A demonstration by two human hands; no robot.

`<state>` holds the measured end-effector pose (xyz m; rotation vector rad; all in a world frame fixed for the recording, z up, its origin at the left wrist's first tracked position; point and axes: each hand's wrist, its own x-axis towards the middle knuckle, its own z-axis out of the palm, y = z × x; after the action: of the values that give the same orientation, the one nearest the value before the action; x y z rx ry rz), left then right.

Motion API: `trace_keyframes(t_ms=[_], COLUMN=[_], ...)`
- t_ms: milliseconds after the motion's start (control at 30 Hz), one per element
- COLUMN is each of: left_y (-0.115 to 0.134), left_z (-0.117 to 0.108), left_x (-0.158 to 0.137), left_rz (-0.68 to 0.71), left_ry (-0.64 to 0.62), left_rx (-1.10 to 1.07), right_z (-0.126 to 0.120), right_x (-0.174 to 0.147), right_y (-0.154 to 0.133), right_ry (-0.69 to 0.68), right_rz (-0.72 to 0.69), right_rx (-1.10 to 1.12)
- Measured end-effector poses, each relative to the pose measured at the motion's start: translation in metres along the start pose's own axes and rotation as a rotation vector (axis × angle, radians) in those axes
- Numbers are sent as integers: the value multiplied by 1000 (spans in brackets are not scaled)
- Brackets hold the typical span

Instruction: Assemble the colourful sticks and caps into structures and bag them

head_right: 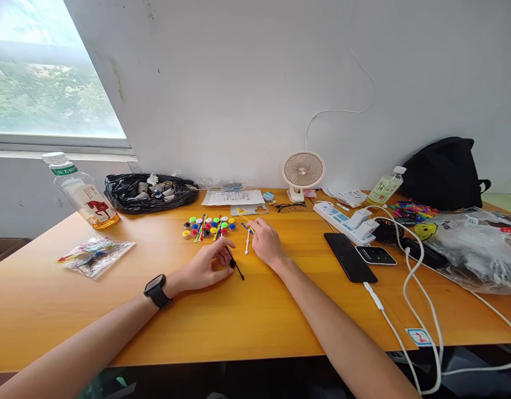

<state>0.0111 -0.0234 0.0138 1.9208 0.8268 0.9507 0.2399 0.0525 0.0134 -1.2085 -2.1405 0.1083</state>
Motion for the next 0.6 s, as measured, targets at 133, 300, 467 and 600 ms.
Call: trace_keyframes(t_ms=[133, 300, 467, 600], left_y=[0, -3, 0, 6], left_z=[-3, -3, -4, -4], left_x=[0, -1, -1, 0], left_rz=[60, 84, 149, 181], left_ry=[-36, -18, -41, -141], left_rx=[222, 285, 301, 302], right_z=[2, 2, -2, -6], right_x=[0, 0, 2, 2], right_y=[-2, -4, -5, -6], right_ry=[33, 61, 191, 214], right_rz=[-25, -26, -32, 28], right_rx=[143, 122, 94, 208])
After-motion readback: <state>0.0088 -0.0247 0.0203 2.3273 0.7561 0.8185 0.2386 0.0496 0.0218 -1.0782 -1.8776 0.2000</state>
